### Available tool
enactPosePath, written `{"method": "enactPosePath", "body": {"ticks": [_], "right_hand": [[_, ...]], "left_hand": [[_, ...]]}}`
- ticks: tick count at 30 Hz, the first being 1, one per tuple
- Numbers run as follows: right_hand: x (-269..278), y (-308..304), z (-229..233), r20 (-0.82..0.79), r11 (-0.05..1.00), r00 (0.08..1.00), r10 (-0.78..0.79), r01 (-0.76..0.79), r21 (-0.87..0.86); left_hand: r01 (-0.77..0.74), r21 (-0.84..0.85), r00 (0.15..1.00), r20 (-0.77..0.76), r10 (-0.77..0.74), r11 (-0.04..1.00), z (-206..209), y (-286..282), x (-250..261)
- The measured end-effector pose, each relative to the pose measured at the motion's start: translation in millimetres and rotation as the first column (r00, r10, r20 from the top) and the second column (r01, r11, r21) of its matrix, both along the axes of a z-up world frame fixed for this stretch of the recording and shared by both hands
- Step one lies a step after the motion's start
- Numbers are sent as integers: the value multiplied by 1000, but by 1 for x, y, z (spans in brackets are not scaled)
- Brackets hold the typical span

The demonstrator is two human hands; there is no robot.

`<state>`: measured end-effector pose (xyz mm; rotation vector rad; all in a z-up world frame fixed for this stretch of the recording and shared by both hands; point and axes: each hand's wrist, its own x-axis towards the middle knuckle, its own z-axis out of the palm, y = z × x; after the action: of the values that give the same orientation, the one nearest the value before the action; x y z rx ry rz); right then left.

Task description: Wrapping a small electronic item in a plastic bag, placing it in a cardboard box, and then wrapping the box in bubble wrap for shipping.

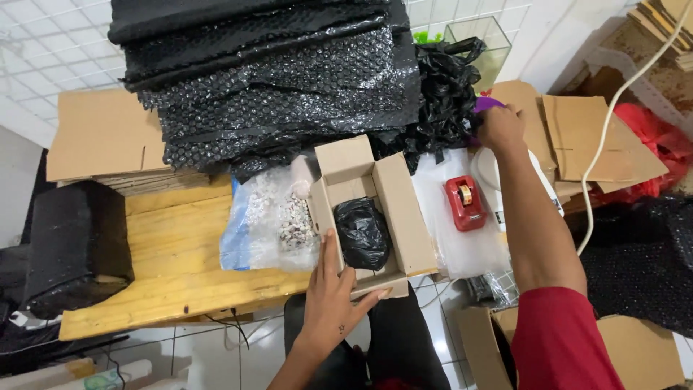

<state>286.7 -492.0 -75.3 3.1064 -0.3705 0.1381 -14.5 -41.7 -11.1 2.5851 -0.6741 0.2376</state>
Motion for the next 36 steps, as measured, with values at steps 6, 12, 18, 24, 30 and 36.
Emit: {"method": "enactPosePath", "body": {"ticks": [6,12,18,24,30,36], "right_hand": [[-15,-1,24,215,958,975,-61,-3,287],[-56,-7,44,557,714,821,-124,-316,625],[-114,62,89,584,394,811,17,-543,742],[-174,188,106,579,316,762,289,-647,694],[-210,238,133,656,606,643,394,-719,341],[-232,276,111,360,681,770,527,-636,362]], "left_hand": [[-6,-2,1000,11,6,1000,-7,0,2],[5,-68,1000,10,-4,998,-3,1,-2],[38,-156,999,20,-35,987,-2,3,-3],[-22,-198,998,52,33,980,5,0,-7],[-34,-191,999,8,36,981,3,7,-9],[-24,-175,998,48,33,984,3,7,-8]]}}
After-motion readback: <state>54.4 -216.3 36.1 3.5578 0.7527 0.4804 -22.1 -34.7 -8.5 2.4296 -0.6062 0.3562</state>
